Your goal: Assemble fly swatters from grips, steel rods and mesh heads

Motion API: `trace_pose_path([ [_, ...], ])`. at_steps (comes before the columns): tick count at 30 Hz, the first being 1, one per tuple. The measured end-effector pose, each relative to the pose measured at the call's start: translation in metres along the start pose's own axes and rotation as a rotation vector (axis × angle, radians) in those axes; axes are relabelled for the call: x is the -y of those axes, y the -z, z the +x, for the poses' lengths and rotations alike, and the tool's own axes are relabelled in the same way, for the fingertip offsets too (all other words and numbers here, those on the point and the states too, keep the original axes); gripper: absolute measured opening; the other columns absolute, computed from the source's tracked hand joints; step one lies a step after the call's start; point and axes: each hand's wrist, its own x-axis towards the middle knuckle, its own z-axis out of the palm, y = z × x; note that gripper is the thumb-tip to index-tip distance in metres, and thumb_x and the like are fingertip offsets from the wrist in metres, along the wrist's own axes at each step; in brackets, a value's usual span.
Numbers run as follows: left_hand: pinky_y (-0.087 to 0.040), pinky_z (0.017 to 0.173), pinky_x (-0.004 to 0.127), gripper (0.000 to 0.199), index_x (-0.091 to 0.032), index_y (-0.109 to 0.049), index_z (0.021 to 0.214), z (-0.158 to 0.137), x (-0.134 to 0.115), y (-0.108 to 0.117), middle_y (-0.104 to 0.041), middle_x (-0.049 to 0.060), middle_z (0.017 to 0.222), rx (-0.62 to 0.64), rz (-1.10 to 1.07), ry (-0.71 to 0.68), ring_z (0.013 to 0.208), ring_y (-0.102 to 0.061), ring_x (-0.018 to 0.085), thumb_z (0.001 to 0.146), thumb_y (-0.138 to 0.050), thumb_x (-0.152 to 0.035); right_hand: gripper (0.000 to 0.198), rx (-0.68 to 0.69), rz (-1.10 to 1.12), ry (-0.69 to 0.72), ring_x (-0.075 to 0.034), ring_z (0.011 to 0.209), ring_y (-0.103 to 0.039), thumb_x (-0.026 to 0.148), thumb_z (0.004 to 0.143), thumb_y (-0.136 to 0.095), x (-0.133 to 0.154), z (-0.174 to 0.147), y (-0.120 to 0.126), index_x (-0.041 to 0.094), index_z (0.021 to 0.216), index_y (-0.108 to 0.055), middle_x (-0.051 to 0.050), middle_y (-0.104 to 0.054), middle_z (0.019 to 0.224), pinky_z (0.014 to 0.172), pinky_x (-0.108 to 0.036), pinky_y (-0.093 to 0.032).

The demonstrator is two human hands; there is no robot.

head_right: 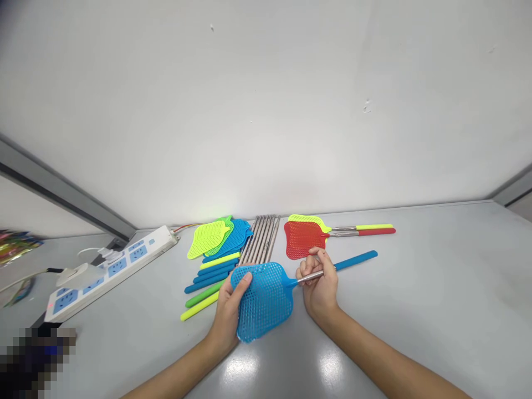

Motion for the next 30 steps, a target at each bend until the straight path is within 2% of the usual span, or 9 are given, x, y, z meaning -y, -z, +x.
trace_pose_path([
  [3, -0.045, 0.079, 0.033, 0.030, -0.016, -0.058, 0.094, -0.008, 0.007, -0.003, -0.065, 0.007, 0.092, 0.006, 0.023, 0.110, 0.087, -0.060, 0.021, 0.070, -0.061, -0.034, 0.018, 0.009, -0.005, -0.025, -0.008, 0.035, -0.028, 0.034, 0.077, -0.047, 0.000, 0.002, 0.000, 0.020, 0.068, -0.053, 0.007, -0.032, 0.037, 0.036, -0.020, -0.025],
  [6, -0.040, 0.088, 0.033, 0.030, -0.016, -0.061, 0.096, -0.017, 0.018, -0.003, -0.064, 0.008, 0.099, 0.103, 0.113, 0.117, 0.096, -0.057, 0.021, 0.069, -0.062, -0.031, 0.023, 0.020, 0.009, -0.024, -0.007, 0.034, -0.025, 0.035, 0.077, -0.047, 0.002, 0.004, 0.000, 0.018, 0.064, -0.055, 0.007, -0.030, 0.036, 0.035, -0.020, -0.022],
  [9, -0.039, 0.090, 0.035, 0.029, -0.016, -0.063, 0.094, -0.022, 0.025, -0.003, -0.065, 0.008, 0.098, 0.139, 0.189, 0.118, 0.094, -0.057, 0.022, 0.068, -0.063, -0.030, 0.038, 0.014, 0.040, -0.082, -0.006, 0.033, -0.022, 0.036, 0.077, -0.048, 0.004, 0.005, -0.001, 0.017, 0.045, -0.043, 0.006, -0.028, 0.035, 0.034, -0.020, -0.017],
  [12, -0.040, 0.089, 0.037, 0.031, -0.017, -0.062, 0.096, -0.021, 0.025, -0.003, -0.065, 0.008, 0.097, 0.113, 0.162, 0.127, 0.092, -0.059, 0.022, 0.068, -0.064, -0.030, 0.048, -0.018, 0.074, -0.133, -0.007, 0.033, -0.021, 0.039, 0.077, -0.047, 0.004, 0.004, -0.002, 0.016, 0.037, -0.032, 0.005, -0.024, 0.034, 0.034, -0.021, -0.016],
  [19, -0.043, 0.086, 0.038, 0.036, -0.016, -0.062, 0.097, -0.020, 0.022, -0.005, -0.065, 0.009, 0.099, 0.029, 0.063, 0.154, 0.093, -0.058, 0.024, 0.064, -0.067, -0.031, 0.050, -0.074, -0.005, -0.117, -0.007, 0.033, -0.020, 0.036, 0.078, -0.047, 0.001, 0.000, -0.004, 0.017, 0.036, -0.027, 0.006, -0.021, 0.033, 0.034, -0.022, -0.016],
  [26, -0.044, 0.085, 0.036, 0.031, -0.015, -0.065, 0.089, -0.023, 0.024, -0.002, -0.067, 0.008, 0.093, 0.019, 0.131, 0.140, 0.091, -0.059, 0.024, 0.062, -0.068, -0.032, 0.049, -0.079, -0.067, -0.079, -0.006, 0.034, -0.019, 0.035, 0.078, -0.047, -0.003, -0.007, -0.002, 0.017, 0.038, -0.025, 0.007, -0.019, 0.035, 0.035, -0.022, -0.017],
  [30, -0.044, 0.085, 0.036, 0.031, -0.017, -0.066, 0.090, -0.022, 0.025, -0.001, -0.068, 0.007, 0.089, 0.027, 0.158, 0.119, 0.088, -0.060, 0.023, 0.064, -0.067, -0.032, 0.048, -0.075, -0.092, -0.081, -0.006, 0.035, -0.019, 0.036, 0.078, -0.047, -0.003, -0.010, -0.001, 0.017, 0.039, -0.025, 0.007, -0.019, 0.036, 0.035, -0.022, -0.018],
])
